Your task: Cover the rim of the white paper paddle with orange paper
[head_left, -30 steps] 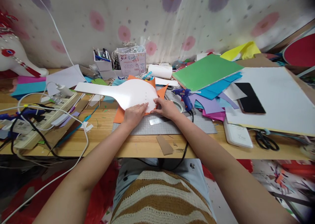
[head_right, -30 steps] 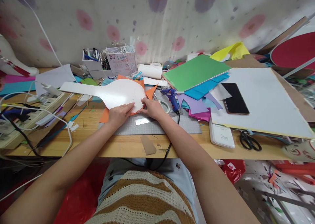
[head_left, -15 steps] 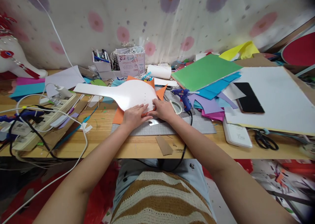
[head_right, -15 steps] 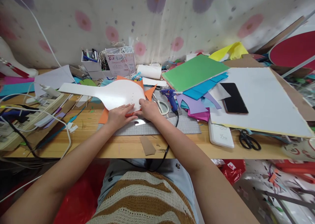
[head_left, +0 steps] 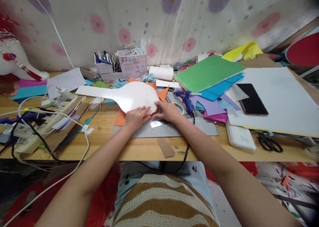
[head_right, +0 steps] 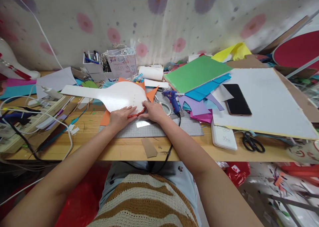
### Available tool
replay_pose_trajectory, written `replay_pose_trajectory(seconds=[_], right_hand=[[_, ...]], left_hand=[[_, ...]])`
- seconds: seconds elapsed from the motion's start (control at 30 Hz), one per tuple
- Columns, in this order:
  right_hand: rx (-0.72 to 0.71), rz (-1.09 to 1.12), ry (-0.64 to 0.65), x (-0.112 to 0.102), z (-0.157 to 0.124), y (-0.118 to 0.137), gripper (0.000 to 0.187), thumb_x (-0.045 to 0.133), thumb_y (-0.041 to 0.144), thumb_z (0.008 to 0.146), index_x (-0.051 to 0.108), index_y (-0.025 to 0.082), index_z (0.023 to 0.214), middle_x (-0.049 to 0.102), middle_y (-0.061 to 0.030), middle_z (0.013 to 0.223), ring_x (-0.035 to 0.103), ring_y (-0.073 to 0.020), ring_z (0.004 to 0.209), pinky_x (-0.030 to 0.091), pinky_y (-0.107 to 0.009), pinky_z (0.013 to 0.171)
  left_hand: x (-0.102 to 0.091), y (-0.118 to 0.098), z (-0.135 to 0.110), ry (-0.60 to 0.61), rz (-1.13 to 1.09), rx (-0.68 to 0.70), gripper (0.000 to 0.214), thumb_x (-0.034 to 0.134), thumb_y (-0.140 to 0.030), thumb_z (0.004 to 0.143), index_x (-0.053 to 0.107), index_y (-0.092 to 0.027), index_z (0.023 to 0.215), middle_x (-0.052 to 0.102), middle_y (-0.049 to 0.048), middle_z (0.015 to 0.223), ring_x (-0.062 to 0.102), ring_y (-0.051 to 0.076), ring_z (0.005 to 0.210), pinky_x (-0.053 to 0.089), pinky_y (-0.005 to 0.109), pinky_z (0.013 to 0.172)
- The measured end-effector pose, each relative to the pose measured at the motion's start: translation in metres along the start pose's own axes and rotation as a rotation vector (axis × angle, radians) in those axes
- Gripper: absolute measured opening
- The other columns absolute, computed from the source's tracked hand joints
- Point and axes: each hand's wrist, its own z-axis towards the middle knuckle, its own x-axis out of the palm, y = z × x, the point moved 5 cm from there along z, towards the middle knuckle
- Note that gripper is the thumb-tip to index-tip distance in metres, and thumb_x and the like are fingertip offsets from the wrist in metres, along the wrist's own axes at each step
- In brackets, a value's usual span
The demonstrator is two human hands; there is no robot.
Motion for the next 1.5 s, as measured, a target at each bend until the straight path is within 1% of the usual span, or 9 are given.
replay_pose_trajectory(seconds=[0.23, 0.57, 0.7, 0.8, 0.87, 1.17, 1.27, 1.37, 1.5], right_hand=[[0.06, -0.008, -0.012, 0.005, 0.007, -0.004, 0.046, 0.06, 0.059, 0.071, 0.054, 0.021, 0.097, 0.069, -0.0042, 0.083, 0.064, -0.0229, 0.079, 0.038, -0.029, 0.063], [0.075, 0.102, -0.047, 0.005, 0.006, -0.014, 0.031, 0.059, 0.047, 0.078, 0.056, 0.022, 0.096, 0.069, -0.0031, 0.089, 0.064, -0.0199, 0.08, 0.042, -0.029, 0.068], [-0.037, 0.182, -0.037, 0.006, 0.002, -0.013, 0.048, 0.063, 0.048, 0.074, 0.051, 0.022, 0.113, 0.064, -0.0065, 0.11, 0.06, -0.022, 0.1, 0.045, -0.033, 0.082], [-0.137, 0.16, -0.068, 0.008, 0.001, -0.007, 0.069, 0.069, 0.047, 0.067, 0.045, 0.017, 0.125, 0.048, -0.0146, 0.132, 0.043, -0.0254, 0.123, 0.037, -0.038, 0.097], [-0.13, 0.139, -0.073, 0.011, 0.004, -0.006, 0.071, 0.069, 0.047, 0.068, 0.044, 0.014, 0.126, 0.044, -0.0171, 0.135, 0.039, -0.0263, 0.127, 0.034, -0.04, 0.1], [-0.073, 0.133, -0.044, 0.016, 0.011, -0.011, 0.063, 0.068, 0.05, 0.067, 0.049, 0.019, 0.119, 0.058, -0.0111, 0.118, 0.054, -0.024, 0.11, 0.043, -0.036, 0.088], [-0.061, 0.125, -0.03, 0.014, 0.012, -0.01, 0.061, 0.067, 0.05, 0.068, 0.05, 0.018, 0.117, 0.058, -0.0113, 0.116, 0.055, -0.0237, 0.108, 0.043, -0.035, 0.086], [-0.043, 0.122, -0.019, 0.012, 0.013, -0.008, 0.056, 0.066, 0.049, 0.069, 0.052, 0.019, 0.115, 0.059, -0.0107, 0.114, 0.056, -0.0233, 0.105, 0.044, -0.034, 0.084], [-0.024, 0.134, -0.009, 0.011, 0.014, -0.007, 0.052, 0.067, 0.046, 0.071, 0.052, 0.02, 0.113, 0.06, -0.0097, 0.112, 0.055, -0.0226, 0.107, 0.043, -0.033, 0.084]], left_hand=[[-0.002, -0.001, 0.001, 0.005, 0.029, 0.0, 0.039, 0.05, -0.049, 0.083, 0.06, -0.025, 0.112, 0.068, 0.005, 0.105, 0.065, 0.022, 0.092, 0.055, 0.032, 0.07], [-0.001, -0.001, 0.001, -0.007, 0.024, -0.051, 0.036, 0.051, -0.046, 0.083, 0.062, -0.026, 0.11, 0.068, 0.0042, 0.105, 0.065, 0.022, 0.092, 0.053, 0.031, 0.069], [0.005, 0.003, -0.001, 0.034, 0.004, -0.113, 0.038, 0.051, -0.047, 0.082, 0.062, -0.026, 0.113, 0.066, 0.0038, 0.108, 0.063, 0.023, 0.098, 0.052, 0.032, 0.074], [0.006, 0.005, -0.002, 0.072, -0.011, -0.134, 0.041, 0.051, -0.049, 0.082, 0.06, -0.028, 0.116, 0.064, 0.0037, 0.112, 0.061, 0.024, 0.102, 0.051, 0.032, 0.077], [0.004, 0.006, -0.001, 0.101, -0.01, -0.139, 0.043, 0.051, -0.051, 0.081, 0.059, -0.028, 0.117, 0.065, 0.0042, 0.111, 0.061, 0.024, 0.101, 0.051, 0.031, 0.076], [-0.011, 0.003, 0.009, 0.258, 0.043, -0.099, 0.045, 0.049, -0.052, 0.082, 0.057, -0.026, 0.118, 0.068, 0.0067, 0.103, 0.065, 0.022, 0.09, 0.048, 0.03, 0.072], [-0.011, -0.003, 0.007, 0.214, 0.022, -0.047, 0.055, 0.052, -0.053, 0.079, 0.051, -0.022, 0.124, 0.065, 0.0078, 0.112, 0.062, 0.023, 0.099, 0.048, 0.031, 0.079], [-0.011, -0.009, 0.008, 0.113, 0.018, 0.013, 0.066, 0.057, -0.055, 0.075, 0.046, -0.018, 0.129, 0.049, 0.009, 0.132, 0.053, 0.022, 0.114, 0.045, 0.031, 0.09], [-0.007, -0.008, 0.015, 0.098, 0.064, 0.043, 0.055, 0.057, -0.049, 0.077, 0.054, -0.015, 0.12, 0.048, 0.0097, 0.133, 0.044, 0.025, 0.123, 0.042, 0.036, 0.095]])
